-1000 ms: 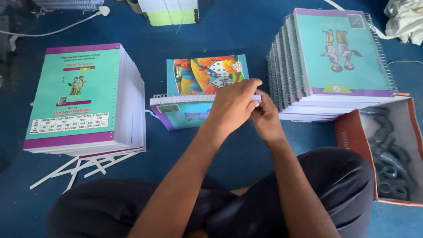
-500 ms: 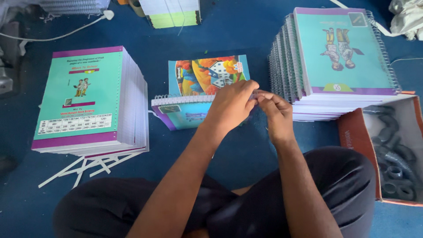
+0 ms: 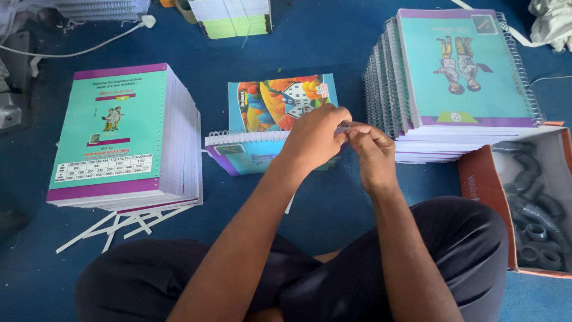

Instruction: The person inserts a plastic spiral binding into the punched holes of a notebook, secures the ends, and places the finished notebook on a stack.

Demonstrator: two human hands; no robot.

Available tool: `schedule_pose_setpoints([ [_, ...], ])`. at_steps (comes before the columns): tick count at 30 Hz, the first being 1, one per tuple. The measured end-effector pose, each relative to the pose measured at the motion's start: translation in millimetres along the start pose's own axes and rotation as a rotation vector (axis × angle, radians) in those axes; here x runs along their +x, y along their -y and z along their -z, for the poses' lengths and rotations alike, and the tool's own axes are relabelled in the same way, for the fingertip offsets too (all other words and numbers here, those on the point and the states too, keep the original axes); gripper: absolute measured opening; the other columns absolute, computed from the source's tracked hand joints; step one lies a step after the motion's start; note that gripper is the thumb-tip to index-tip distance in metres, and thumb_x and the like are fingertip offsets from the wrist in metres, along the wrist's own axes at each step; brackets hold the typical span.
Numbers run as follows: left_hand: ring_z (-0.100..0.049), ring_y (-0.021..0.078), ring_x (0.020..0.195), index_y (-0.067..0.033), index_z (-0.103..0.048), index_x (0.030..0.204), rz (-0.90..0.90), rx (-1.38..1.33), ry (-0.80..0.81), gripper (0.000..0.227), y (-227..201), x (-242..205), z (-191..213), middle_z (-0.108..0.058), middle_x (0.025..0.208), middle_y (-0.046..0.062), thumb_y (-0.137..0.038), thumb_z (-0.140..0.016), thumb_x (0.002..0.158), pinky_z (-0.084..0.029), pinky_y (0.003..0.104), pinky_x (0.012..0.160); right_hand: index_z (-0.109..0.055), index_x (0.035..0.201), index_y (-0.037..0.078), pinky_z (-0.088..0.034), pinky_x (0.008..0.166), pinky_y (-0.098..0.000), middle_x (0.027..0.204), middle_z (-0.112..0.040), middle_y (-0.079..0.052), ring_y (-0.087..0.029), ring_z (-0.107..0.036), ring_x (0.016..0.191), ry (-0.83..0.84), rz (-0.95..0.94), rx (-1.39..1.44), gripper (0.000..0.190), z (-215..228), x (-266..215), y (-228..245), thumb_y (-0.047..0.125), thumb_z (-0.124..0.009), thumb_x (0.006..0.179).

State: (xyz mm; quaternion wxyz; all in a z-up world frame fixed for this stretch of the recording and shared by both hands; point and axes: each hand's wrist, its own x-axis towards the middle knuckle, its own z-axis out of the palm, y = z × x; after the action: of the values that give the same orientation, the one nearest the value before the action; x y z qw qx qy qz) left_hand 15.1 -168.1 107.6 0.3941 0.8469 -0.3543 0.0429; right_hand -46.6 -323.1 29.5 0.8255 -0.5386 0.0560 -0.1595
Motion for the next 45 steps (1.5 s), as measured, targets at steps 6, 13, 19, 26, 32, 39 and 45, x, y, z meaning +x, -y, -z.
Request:
schedule_pose_setpoints([
  [6, -0.067, 0.0346, 0.094, -0.0072, -0.064, 0.096, -0.064, -0.008, -0.084, 0.019, -0.7, 1.1, -2.2, -0.067, 0.097, 0.012, -0.005, -0.074, 0.08, -0.053, 0.046, 0.08, -0.072, 0.102, -0.005, -0.052, 0.081, -0.0231, 0.101, -0.072, -0.006, -0.009, -0.063, 0.088, -0.046, -0.017, 0.005, 0.016, -4.7, 1.4, 1.2, 0.006, -0.062, 0.097],
  [13, -0.066, 0.0332, 0.095, -0.0063, -0.062, 0.096, -0.116, -0.021, -0.126, 0.022, 4.2, -1.2, -3.9, -0.065, 0.097, 0.011, -0.002, -0.074, 0.078, -0.052, 0.045, 0.081, -0.075, 0.106, -0.006, -0.045, 0.068, -0.0185, 0.092, -0.071, -0.003, -0.005, -0.057, 0.075, -0.09, -0.014, -0.077, 0.018, -8.9, 0.8, 4.6, 0.006, -0.067, 0.095],
  [19, -0.065, 0.0338, 0.096, -0.0057, -0.061, 0.095, -0.146, -0.02, -0.143, 0.023, 4.1, -0.9, -3.6, -0.064, 0.097, 0.011, -0.001, -0.075, 0.078, -0.052, 0.046, 0.081, -0.076, 0.105, -0.006, -0.046, 0.069, -0.019, 0.091, -0.072, -0.004, -0.005, -0.057, 0.075, -0.096, -0.004, -0.14, 0.017, -11.5, 1.3, 7.9, 0.006, -0.069, 0.094],
  [26, -0.064, 0.0349, 0.093, -0.0046, -0.058, 0.096, -0.165, -0.041, -0.204, 0.024, 0.9, -5.1, -4.0, -0.062, 0.094, 0.012, 0.002, -0.073, 0.077, -0.051, 0.047, 0.077, -0.076, 0.098, -0.007, -0.053, 0.084, -0.0241, 0.104, -0.075, -0.009, -0.011, -0.067, 0.09, -0.114, 0.085, -0.188, 0.013, -15.1, 3.6, 6.1, 0.001, -0.067, 0.092],
  [32, -0.063, 0.0357, 0.093, -0.0026, -0.054, 0.089, -0.21, -0.005, -0.247, 0.019, 5.7, -4.1, -9.5, -0.059, 0.092, 0.012, 0.004, -0.069, 0.08, -0.051, 0.047, 0.077, -0.076, 0.099, -0.007, -0.054, 0.087, -0.025, 0.105, -0.076, -0.011, -0.012, -0.069, 0.092, -0.122, 0.105, -0.23, 0.015, -17.5, 5.4, 5.7, 0.002, -0.065, 0.093],
  [39, -0.063, 0.0332, 0.091, -0.0033, -0.059, 0.086, -0.338, 0.068, -0.295, 0.013, 8.3, -9.0, -13.5, -0.062, 0.095, 0.01, 0.002, -0.069, 0.079, -0.052, 0.045, 0.077, -0.077, 0.11, -0.008, -0.049, 0.078, -0.0261, 0.099, -0.073, -0.01, -0.013, -0.062, 0.085, -0.132, 0.034, -0.195, 0.022, -19.1, 5.1, 6.1, 0.004, -0.066, 0.097],
  [45, -0.065, 0.0328, 0.092, -0.0029, -0.064, 0.104, -0.308, 0.029, -0.329, 0.02, 6.3, -10.4, -11.5, -0.066, 0.097, 0.011, -0.001, -0.072, 0.085, -0.053, 0.045, 0.08, -0.071, 0.107, -0.009, -0.059, 0.088, -0.0341, 0.102, -0.074, -0.013, -0.019, -0.072, 0.092, -0.133, -0.065, 0.088, 0.022, -20.4, 5.9, 8.6, 0.01, -0.066, 0.097],
])
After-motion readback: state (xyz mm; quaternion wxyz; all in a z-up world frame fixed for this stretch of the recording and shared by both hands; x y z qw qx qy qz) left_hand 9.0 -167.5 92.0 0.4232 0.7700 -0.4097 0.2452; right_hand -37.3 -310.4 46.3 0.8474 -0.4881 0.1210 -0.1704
